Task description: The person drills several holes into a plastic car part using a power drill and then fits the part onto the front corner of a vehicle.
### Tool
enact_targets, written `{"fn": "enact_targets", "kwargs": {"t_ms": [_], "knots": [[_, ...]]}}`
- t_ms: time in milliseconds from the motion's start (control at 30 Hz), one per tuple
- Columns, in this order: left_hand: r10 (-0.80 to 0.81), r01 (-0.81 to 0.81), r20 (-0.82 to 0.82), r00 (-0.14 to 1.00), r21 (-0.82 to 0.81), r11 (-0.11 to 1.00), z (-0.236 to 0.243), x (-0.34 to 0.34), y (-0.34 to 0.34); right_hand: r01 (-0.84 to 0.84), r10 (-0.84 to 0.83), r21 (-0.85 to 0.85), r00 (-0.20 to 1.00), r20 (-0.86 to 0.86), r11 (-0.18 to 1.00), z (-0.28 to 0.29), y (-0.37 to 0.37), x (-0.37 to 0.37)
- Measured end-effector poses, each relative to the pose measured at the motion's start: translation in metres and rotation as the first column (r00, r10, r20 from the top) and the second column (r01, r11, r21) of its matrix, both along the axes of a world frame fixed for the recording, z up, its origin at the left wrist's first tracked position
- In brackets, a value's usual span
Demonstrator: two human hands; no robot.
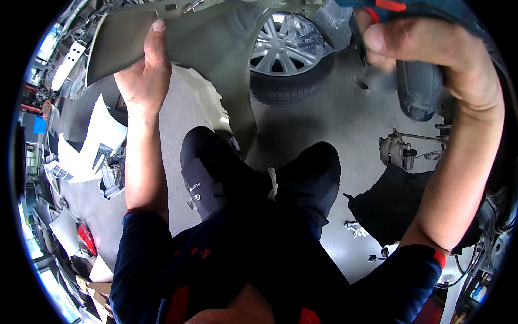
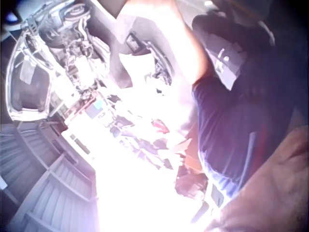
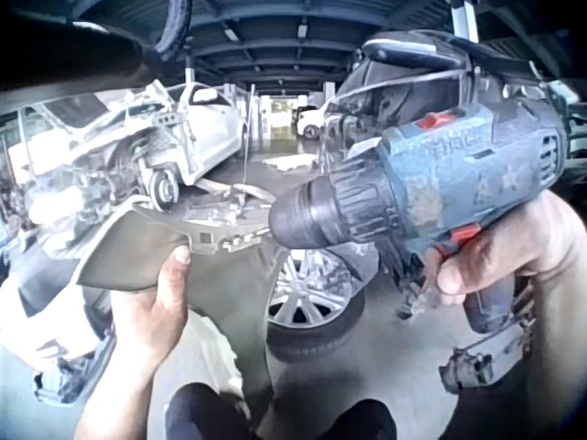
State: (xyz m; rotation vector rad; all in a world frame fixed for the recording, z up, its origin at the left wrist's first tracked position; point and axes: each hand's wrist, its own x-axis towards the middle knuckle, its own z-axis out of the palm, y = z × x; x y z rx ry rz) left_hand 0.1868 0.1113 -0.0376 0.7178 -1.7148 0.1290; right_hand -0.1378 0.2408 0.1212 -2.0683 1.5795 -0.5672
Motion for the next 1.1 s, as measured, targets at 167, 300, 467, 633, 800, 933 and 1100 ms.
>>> {"fn": "enact_targets", "kwargs": {"t_ms": [167,300,467,633,800,933,1100], "knots": [[0.025,-0.023,-0.076,0.997,0.028,0.999,0.000,-0.008,0.005,0.054,-0.053,-0.010,0.990,0.134,0.998,0.005,0.000,0.007],[-0.031,0.032,-0.036,0.999,0.012,0.999,-0.001,-0.004,0.000,0.037,-0.032,-0.044,0.993,0.117,0.998,0.008,0.001,0.014],[-0.125,0.130,-0.112,0.986,0.040,0.991,0.000,-0.012,0.003,0.027,-0.019,-0.057,0.990,0.138,0.998,0.010,0.007,0.019],[-0.147,0.146,-0.019,0.989,-0.065,0.987,0.006,-0.010,0.001,0.009,0.002,-0.062,0.983,0.182,0.998,0.006,0.006,0.021],[-0.165,0.165,-0.054,0.985,-0.008,0.986,0.007,-0.024,0.002,0.025,-0.007,-0.079,0.977,0.213,0.997,0.009,0.011,0.017],[-0.092,0.092,-0.006,0.996,-0.012,0.996,0.009,-0.012,0.007,-0.058,0.079,-0.082,0.955,0.285,0.995,0.004,-0.001,0.019],[-0.057,0.060,-0.031,0.998,0.113,0.992,0.009,-0.018,0.009,-0.062,0.095,-0.099,0.924,0.371,0.993,-0.003,0.000,0.013]]}}
